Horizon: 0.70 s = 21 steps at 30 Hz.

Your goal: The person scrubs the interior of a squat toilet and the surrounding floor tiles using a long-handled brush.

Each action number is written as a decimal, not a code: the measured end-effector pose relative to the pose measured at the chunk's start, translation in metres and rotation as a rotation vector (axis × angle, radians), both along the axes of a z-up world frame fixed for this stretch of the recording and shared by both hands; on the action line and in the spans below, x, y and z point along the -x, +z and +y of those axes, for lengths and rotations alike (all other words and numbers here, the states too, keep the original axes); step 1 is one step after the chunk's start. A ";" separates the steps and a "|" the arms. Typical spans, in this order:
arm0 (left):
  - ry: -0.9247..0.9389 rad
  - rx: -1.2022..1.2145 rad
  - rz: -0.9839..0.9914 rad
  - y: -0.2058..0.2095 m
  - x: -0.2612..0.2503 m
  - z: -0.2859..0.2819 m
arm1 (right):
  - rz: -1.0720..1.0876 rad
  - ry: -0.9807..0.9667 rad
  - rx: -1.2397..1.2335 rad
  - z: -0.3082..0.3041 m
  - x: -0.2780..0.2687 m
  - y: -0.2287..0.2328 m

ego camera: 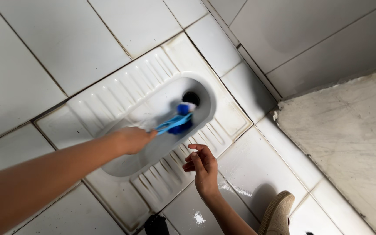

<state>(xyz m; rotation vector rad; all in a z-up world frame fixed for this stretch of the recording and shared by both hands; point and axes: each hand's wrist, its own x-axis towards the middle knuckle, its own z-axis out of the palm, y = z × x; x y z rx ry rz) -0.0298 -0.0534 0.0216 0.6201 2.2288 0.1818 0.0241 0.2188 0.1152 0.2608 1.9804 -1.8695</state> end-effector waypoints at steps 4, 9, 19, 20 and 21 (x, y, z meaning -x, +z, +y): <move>0.073 -0.008 0.072 -0.014 0.003 0.008 | -0.007 0.004 0.073 -0.014 -0.002 0.005; 0.225 0.171 -0.021 -0.066 0.065 0.105 | 0.020 0.050 0.061 -0.013 -0.003 0.012; 0.054 0.176 -0.338 0.040 -0.105 -0.072 | -0.014 -0.011 0.051 -0.003 -0.004 0.006; 0.068 0.208 -0.355 0.055 -0.113 -0.086 | -0.009 -0.006 0.087 -0.005 -0.005 0.003; 0.081 0.241 -0.373 0.064 -0.121 -0.097 | -0.014 -0.007 0.090 -0.008 -0.008 0.001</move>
